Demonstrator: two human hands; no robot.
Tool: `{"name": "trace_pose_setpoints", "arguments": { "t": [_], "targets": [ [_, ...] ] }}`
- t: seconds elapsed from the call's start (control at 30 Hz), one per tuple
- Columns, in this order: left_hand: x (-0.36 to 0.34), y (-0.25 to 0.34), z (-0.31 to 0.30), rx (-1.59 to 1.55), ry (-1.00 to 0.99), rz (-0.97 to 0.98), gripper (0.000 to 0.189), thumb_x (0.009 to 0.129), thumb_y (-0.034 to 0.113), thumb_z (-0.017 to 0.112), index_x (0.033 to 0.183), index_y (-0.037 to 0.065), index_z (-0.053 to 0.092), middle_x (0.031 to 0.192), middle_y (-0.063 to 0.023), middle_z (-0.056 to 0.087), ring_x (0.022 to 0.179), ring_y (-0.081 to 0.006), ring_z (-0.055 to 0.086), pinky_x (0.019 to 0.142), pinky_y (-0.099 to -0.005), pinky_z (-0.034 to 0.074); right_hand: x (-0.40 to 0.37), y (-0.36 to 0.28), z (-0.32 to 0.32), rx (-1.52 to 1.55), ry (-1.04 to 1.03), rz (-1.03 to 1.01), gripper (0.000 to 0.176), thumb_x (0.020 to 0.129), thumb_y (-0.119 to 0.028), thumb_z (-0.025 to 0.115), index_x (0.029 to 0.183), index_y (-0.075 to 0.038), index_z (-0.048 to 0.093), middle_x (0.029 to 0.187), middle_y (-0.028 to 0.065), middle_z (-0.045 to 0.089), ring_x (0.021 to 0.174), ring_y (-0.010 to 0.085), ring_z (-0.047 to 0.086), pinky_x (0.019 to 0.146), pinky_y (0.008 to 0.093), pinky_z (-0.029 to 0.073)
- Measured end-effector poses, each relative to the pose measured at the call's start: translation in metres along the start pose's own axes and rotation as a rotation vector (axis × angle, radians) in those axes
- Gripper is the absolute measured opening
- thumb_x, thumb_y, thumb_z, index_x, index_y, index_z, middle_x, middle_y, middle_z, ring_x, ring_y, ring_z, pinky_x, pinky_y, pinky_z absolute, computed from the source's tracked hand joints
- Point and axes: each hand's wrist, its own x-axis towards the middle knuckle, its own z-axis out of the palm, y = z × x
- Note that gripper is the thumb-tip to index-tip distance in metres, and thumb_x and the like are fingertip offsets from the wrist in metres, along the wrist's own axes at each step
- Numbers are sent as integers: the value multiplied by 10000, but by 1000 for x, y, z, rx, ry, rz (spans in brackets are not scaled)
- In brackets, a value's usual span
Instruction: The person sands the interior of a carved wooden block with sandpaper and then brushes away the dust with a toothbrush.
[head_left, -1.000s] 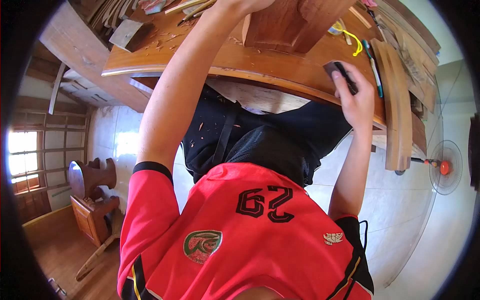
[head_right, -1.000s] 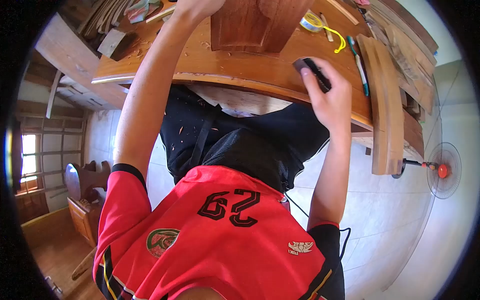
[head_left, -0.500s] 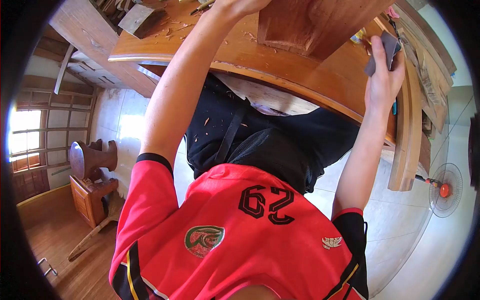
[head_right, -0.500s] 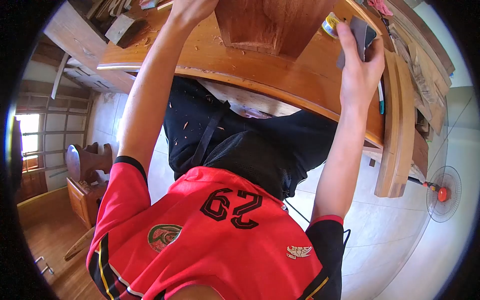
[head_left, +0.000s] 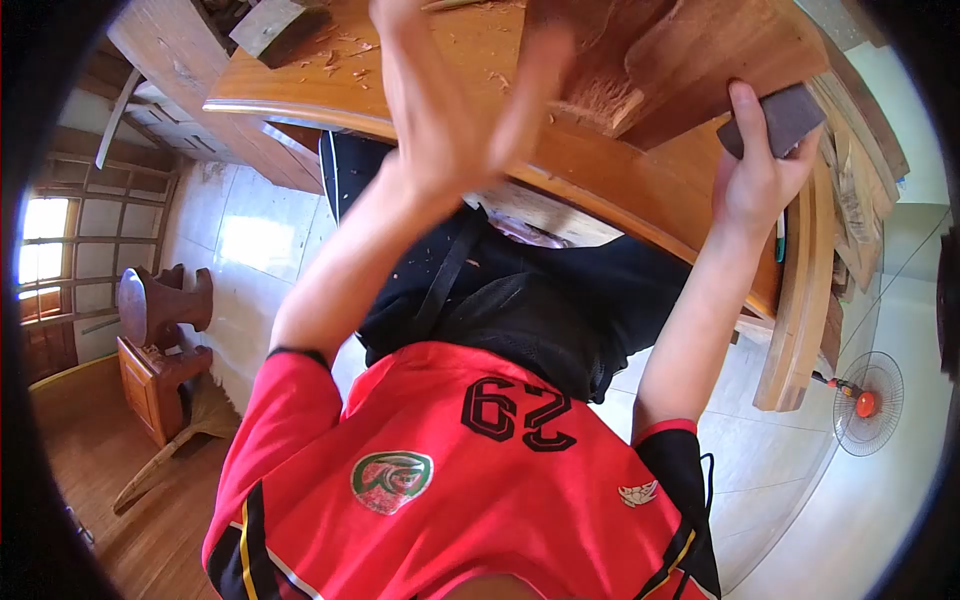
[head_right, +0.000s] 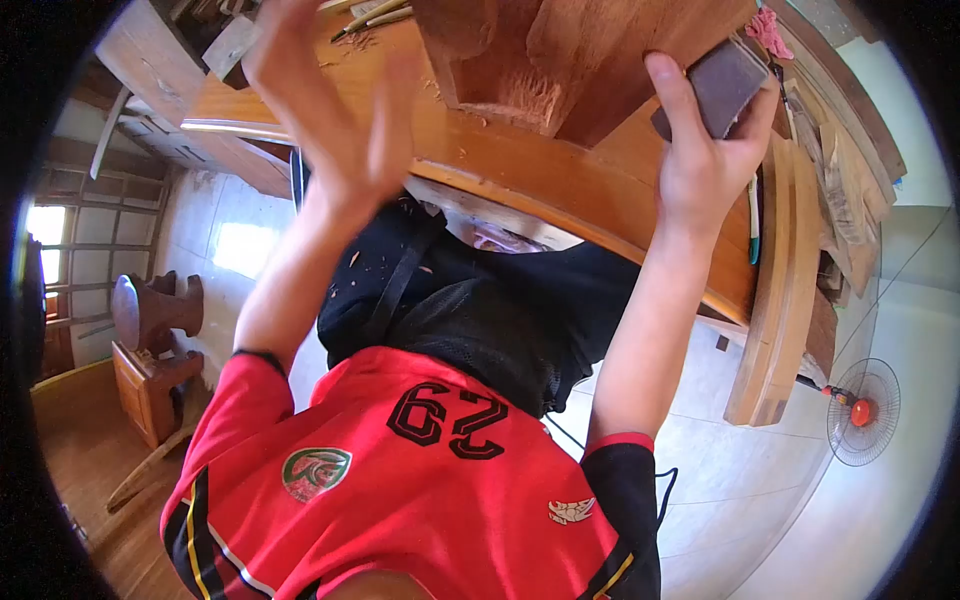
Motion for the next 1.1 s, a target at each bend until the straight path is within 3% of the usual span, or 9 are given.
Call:
{"name": "trace_pose_setpoints", "arguments": {
  "t": [0.07,0.1,0.17,0.2,0.33,0.43,0.67,0.97,1.1],
  "targets": [
    [-24,38,-25,-225,-393,-21,485,886,288,770,1277,46,615,1239,-146,643,1178,-340,613,1050,-490,467,-1,3,1,52,-16,-50,521,888,44,780,1359,-31,569,1327,103,640,1230,206,607,1103,353,438],
    [-41,47,-36,-300,-713,-70,586,860,265,810,1348,35,580,1402,-191,585,1340,-362,538,1180,-506,370,0,4,3,73,6,-55,517,872,37,800,1327,-35,566,1287,93,649,1186,192,619,1071,342,454],
    [-59,61,-32,-180,-825,-217,618,879,326,790,1376,32,571,1441,-175,564,1366,-351,523,1211,-505,343,3,3,11,118,43,-56,511,841,24,841,1264,-42,562,1207,73,667,1097,162,643,1008,319,485],
    [-63,66,-29,-120,-878,-286,635,888,357,780,1390,30,567,1461,-168,553,1380,-345,515,1226,-505,330,3,3,7,105,20,-32,554,837,31,843,1302,-30,546,1250,90,649,1144,173,624,1045,339,473],
    [-60,71,-27,-31,-941,-242,745,921,507,699,1460,21,528,1523,-158,512,1420,-337,481,1241,-512,305,4,0,9,89,19,-38,574,853,17,831,1347,-34,541,1312,108,621,1223,208,600,1078,361,461],
    [-64,73,-24,33,-935,-226,763,921,526,690,1464,17,523,1544,-153,493,1424,-334,477,1244,-523,291,4,2,9,70,19,-71,568,863,9,823,1351,-33,536,1325,118,621,1236,214,597,1098,371,447],
    [-55,73,-28,150,-920,-250,707,908,530,704,1403,38,589,1423,-185,544,1384,-339,504,1231,-524,299,6,5,6,31,5,-70,514,878,-31,824,1306,-48,540,1329,134,627,1241,234,607,1109,383,453],
    [-62,69,-25,75,-933,-206,676,887,533,725,1355,60,601,1480,-173,522,1416,-384,453,1238,-524,296,7,6,7,22,7,-82,522,890,-58,819,1320,-50,524,1335,141,624,1243,248,611,1101,386,471],
    [-57,63,-26,12,-951,-162,648,896,523,714,1349,75,599,1504,-137,519,1421,-348,457,1229,-525,314,9,9,5,12,6,-79,517,897,-56,810,1325,-49,519,1346,144,619,1255,253,603,1116,393,463]
  ]
}}
